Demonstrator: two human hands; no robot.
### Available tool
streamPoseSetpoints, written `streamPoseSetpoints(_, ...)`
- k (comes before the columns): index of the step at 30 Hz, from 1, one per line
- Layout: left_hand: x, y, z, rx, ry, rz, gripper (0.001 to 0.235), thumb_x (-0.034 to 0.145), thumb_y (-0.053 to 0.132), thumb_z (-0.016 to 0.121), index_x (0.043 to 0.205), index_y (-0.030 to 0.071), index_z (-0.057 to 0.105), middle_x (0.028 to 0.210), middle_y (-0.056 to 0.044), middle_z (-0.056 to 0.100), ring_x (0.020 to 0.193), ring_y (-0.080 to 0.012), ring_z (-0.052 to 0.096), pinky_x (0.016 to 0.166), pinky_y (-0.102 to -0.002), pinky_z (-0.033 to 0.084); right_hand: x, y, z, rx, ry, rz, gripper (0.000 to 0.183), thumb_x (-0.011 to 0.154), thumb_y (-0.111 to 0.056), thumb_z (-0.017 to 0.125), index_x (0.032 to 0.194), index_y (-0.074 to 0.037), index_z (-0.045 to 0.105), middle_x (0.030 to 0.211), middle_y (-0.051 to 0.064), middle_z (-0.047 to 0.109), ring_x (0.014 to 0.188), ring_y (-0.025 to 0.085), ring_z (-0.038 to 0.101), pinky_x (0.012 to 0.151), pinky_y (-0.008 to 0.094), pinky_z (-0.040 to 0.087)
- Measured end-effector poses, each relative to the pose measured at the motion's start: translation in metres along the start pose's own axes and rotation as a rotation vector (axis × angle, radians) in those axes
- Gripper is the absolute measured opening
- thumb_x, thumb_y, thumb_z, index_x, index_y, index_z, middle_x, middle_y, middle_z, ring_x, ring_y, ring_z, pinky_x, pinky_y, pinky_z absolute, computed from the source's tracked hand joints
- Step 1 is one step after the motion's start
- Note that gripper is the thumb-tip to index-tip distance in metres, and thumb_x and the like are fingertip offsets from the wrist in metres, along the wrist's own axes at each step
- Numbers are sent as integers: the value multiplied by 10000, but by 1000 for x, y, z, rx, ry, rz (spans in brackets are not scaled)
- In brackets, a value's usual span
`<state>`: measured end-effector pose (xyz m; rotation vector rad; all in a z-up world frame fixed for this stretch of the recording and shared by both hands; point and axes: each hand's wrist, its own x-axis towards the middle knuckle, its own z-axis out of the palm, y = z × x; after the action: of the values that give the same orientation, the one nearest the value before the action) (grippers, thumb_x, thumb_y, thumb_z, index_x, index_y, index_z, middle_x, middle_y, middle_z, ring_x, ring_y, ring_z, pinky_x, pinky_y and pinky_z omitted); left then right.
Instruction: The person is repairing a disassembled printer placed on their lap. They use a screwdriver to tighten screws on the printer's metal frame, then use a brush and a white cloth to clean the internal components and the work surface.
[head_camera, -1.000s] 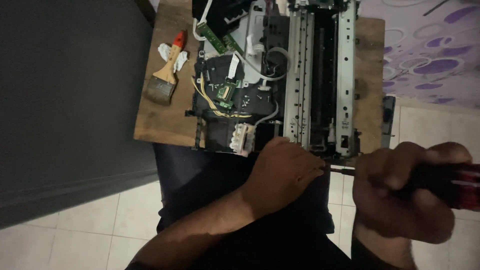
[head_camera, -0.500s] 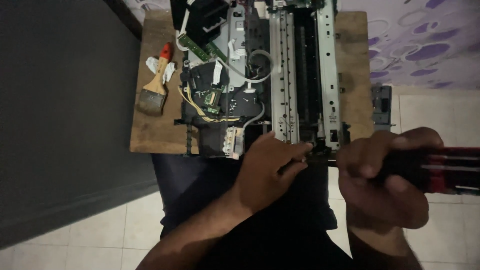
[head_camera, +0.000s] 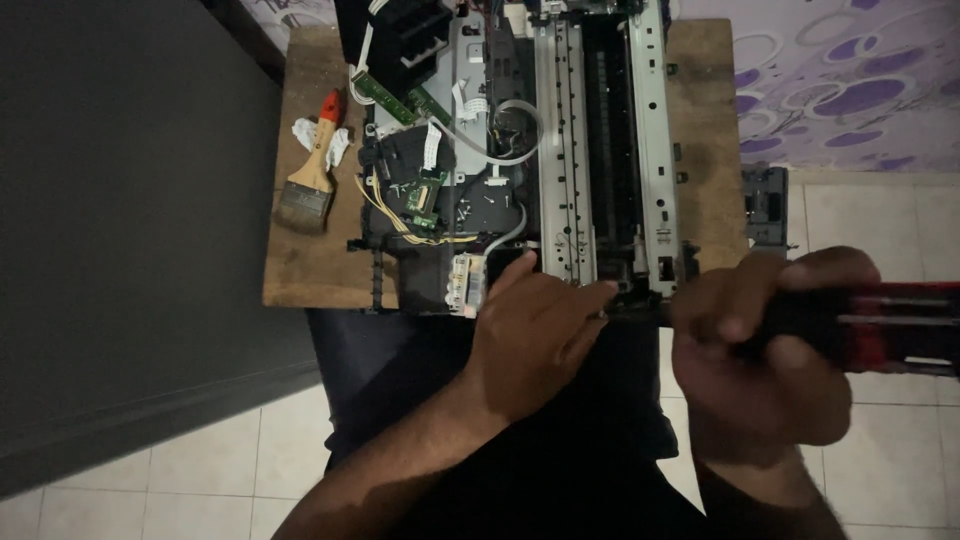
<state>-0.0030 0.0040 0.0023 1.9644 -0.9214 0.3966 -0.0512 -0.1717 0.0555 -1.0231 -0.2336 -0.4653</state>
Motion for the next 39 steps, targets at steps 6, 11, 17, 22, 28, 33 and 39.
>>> streamPoseSetpoints(6, 2, 2, -2, -20, -16, -2, 351, 842, 14, 868, 1139, 56, 687, 884, -98, 738, 814, -226, 707, 1066, -594, 529, 1, 4, -7, 77, -35, 21, 317, 925, -186, 629, 1241, -170, 606, 829, 36, 549, 634, 137, 453, 655, 263, 420)
streamPoseSetpoints(11, -1, 1, 1, 10, -37, -4, 372, 847, 35, 864, 1166, 74, 678, 893, -92, 718, 831, -240, 678, 1050, -542, 507, 1, 7, -7, 6, -91, -15, 310, 947, -202, 613, 1253, -169, 576, 857, 18, 576, 630, 121, 494, 620, 269, 449)
streamPoseSetpoints(17, 2, 0, 5, 35, 47, -2, 249, 883, 47, 824, 1100, 90, 711, 815, -51, 688, 759, -211, 651, 987, -535, 511, -1, 11, 14, -47, -41, -55, 272, 939, -175, 610, 1208, -180, 566, 854, 8, 609, 699, 134, 578, 664, 286, 487)
streamPoseSetpoints(22, 5, -5, 6, 58, -6, -25, 286, 889, 54, 814, 1142, 79, 685, 902, -76, 742, 840, -240, 716, 1011, -580, 516, 6, 16, 16, -191, -40, -61, 262, 956, -297, 651, 1161, -205, 516, 815, -17, 548, 657, 113, 495, 631, 270, 434)
streamPoseSetpoints(28, 6, -17, 11, 39, -7, -84, 378, 873, 85, 827, 1218, 105, 672, 1082, -72, 775, 991, -271, 739, 1050, -577, 436, 14, 29, -12, -4, -93, -9, 298, 960, -185, 625, 1253, -205, 579, 845, 56, 551, 638, 159, 490, 685, 301, 445)
streamPoseSetpoints(33, 16, -21, 0, 34, -143, -203, 533, 827, 192, 832, 1318, 131, 634, 1148, -39, 745, 1081, -266, 688, 1069, -554, 413, 22, 36, -24, 6, -100, 25, 335, 973, -203, 628, 1305, -245, 599, 873, 32, 542, 664, 148, 477, 697, 274, 434)
streamPoseSetpoints(39, 18, -24, -8, 216, -211, -253, 795, 694, 282, 912, 1399, 174, 561, 1407, -44, 605, 1350, -318, 507, 1019, -631, 380, 34, 51, -25, -144, -64, -13, 313, 985, -226, 629, 1288, -240, 553, 859, 37, 520, 604, 143, 437, 626, 278, 424)
